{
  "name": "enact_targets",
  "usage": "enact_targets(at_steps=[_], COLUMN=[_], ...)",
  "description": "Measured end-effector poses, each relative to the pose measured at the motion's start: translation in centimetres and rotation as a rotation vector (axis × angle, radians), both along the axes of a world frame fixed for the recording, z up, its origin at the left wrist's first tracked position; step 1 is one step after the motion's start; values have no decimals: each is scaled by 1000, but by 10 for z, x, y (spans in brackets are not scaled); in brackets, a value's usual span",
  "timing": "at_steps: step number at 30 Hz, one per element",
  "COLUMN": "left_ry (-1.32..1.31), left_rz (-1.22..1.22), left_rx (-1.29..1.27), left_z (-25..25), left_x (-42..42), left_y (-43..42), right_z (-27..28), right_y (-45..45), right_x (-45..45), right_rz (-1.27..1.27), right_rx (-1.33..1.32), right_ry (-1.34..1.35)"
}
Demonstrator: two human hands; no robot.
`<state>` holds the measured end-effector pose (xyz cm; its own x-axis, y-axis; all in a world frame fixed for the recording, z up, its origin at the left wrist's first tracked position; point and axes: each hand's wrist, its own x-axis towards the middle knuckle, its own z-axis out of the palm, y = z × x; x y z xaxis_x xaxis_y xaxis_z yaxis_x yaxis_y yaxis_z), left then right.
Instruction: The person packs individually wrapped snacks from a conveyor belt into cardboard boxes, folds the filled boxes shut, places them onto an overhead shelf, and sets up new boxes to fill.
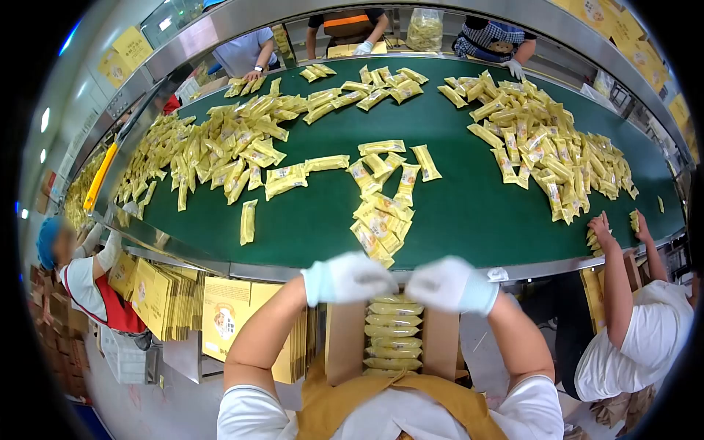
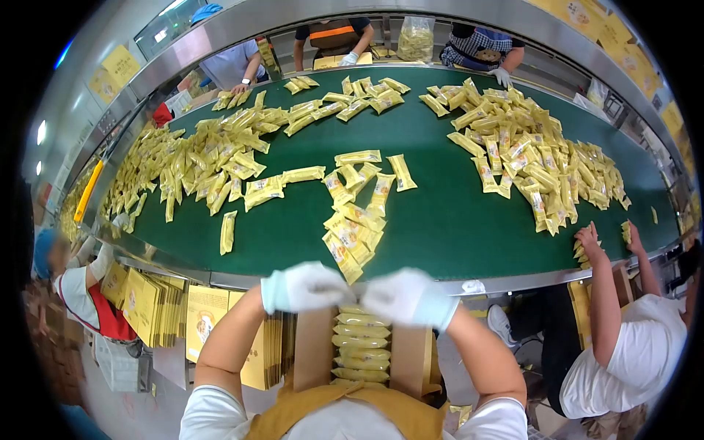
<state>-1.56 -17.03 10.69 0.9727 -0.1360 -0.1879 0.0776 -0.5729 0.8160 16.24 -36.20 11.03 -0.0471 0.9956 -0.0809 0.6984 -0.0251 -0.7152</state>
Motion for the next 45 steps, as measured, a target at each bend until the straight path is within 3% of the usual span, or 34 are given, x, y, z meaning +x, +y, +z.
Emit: enact_targets(at_steps=[1, 2, 3, 5, 6, 9, 10, 14, 18, 21, 24, 28, 29, 31, 34, 38, 39, 41, 45], left_ry=[-154, -136, -196, -317, -63, -80, -168, -11, -227, -390, -388, -185, -192, -214, -121, -2, 37, 75, 112], left_rz=[102, 143, 147, 156, 73, 77, 114, 214, 177, 95, 123, 246, 235, 214, 67, 26, 31, 115, 295], left_rx=[-5, 241, 440, 837, 897, 996, 946, 825, 1020, 955, 829, 513, 560, 654, 799, 857, 857, 826, 786], left_z=[-8, -17, -34, -75, -93, -105, -107, -106, -115, -135, -126, -75, -71, -63, -96, -107, -106, -105, -108], left_x=[4, 12, 21, 38, 44, 39, 34, 9, -16, -27, -31, -14, -6, 10, 24, 29, 29, 32, 38], left_y=[12, 21, 25, 31, 37, 35, 37, 51, 50, 58, 53, 49, 52, 58, 77, 83, 82, 79, 81], right_z=[-2, -14, -36, -70, -91, -145, -156, -157, -153, -142, -125, -109, -112, -95, -133, -96, -80, -86, -112], right_y=[16, 38, 61, 105, 128, 167, 169, 146, 102, 73, 64, 86, 99, 127, 145, 157, 155, 164, 172], right_x=[15, 24, 35, 47, 51, 55, 56, 61, 83, 89, 93, 76, 68, 46, 33, 63, 72, 100, 125], right_rz=[-126, -253, -273, -230, -196, -187, -164, -153, -139, -252, -474, -483, -459, -414, -334, -306, -393, -449, -441], right_rx=[68, 158, 260, 287, 318, 287, 253, 395, 363, 162, 16, 428, 464, -31, -109, -238, -97, -4, -115], right_ry=[60, -34, -225, -309, -391, -484, -609, -591, -655, -619, -410, -99, -79, -171, -403, -369, -388, -522, -555])
